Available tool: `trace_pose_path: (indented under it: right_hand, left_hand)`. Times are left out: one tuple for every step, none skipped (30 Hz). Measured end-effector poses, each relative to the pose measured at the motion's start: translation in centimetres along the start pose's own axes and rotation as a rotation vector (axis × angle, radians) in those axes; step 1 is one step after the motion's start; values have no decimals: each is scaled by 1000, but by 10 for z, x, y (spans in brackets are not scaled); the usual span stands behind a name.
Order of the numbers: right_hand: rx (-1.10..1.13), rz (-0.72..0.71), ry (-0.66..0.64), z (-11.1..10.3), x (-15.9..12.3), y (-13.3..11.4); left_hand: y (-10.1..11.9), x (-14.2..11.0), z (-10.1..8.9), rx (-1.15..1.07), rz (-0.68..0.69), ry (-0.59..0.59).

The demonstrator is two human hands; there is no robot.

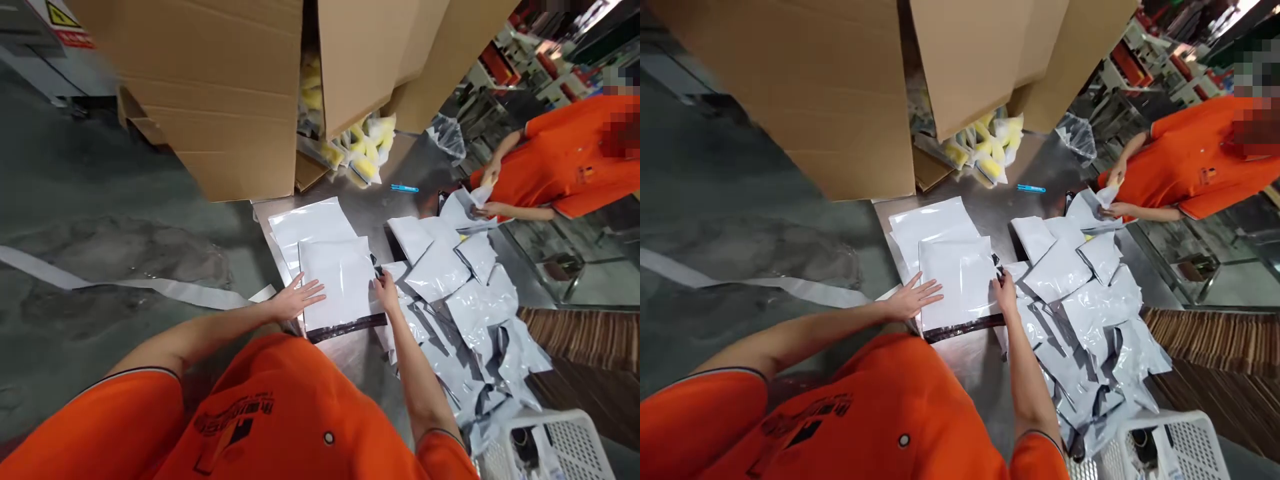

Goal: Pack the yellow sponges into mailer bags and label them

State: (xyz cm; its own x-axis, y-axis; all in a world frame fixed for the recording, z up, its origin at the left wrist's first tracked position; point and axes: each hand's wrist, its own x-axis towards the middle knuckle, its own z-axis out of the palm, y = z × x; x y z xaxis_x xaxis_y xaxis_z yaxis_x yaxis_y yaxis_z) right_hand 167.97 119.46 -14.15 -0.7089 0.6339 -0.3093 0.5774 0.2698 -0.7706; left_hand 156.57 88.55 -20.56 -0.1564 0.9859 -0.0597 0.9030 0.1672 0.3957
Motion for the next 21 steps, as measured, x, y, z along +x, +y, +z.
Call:
trace_pose_path:
  right_hand:
    - [-22, 7, 8, 5, 14, 1]
    - [-26, 20, 16, 10, 22, 2]
    - [-11, 34, 17, 13, 27, 5]
    - [18, 47, 6, 14, 27, 8]
    - [64, 60, -29, 12, 24, 11]
    - [128, 71, -87, 8, 19, 13]
    - [203, 78, -158, 2, 12, 15]
    - [279, 81, -228, -3, 4, 16]
    - [346, 70, -284, -8, -4, 16]
    - [403, 40, -320, -12, -11, 14]
    - [439, -5, -334, -13, -16, 10]
    - [434, -64, -307, -13, -19, 6]
    - [404, -124, -248, -11, -18, -1]
    - [366, -173, -172, -9, -14, -9]
    - [334, -210, -88, -7, -7, -18]
    - [313, -235, -4, -7, 2, -28]
    - [301, -255, 70, -8, 12, -40]
    - [307, -269, 128, -12, 22, -51]
    - [324, -284, 155, -17, 29, -62]
    - [339, -303, 166, -23, 34, -70]
    - [352, -317, 161, -29, 36, -76]
  left_hand:
    - [-1, 0, 1, -32, -28, -3]
    - [-2, 0, 3, -64, -57, -10]
    - [-4, -2, 3, -85, -81, -19]
    - [-5, -3, 2, -108, -113, -22]
    - [-7, -5, 0, -147, -159, -5]
    - [-9, -7, -3, -219, -209, 34]
    - [-12, -9, -7, -337, -255, 87]
    - [-16, -9, -13, -516, -311, 159]
    - [-20, -9, -20, -722, -372, 240]
    - [-25, -8, -27, -911, -428, 316]
    - [-31, -5, -35, -1048, -477, 379]
    - [-37, 0, -43, -1136, -532, 430]
    - [-44, 6, -53, -1179, -586, 473]
    - [-50, 14, -64, -1191, -626, 506]
    - [-57, 23, -77, -1194, -644, 528]
    - [-64, 33, -91, -1211, -655, 552]
    - [-71, 43, -107, -1230, -655, 573]
    - [-77, 52, -124, -1243, -643, 598]
    - [-81, 60, -139, -1257, -622, 626]
    - [-84, 65, -153, -1277, -596, 659]
    - [-85, 68, -163, -1302, -569, 691]
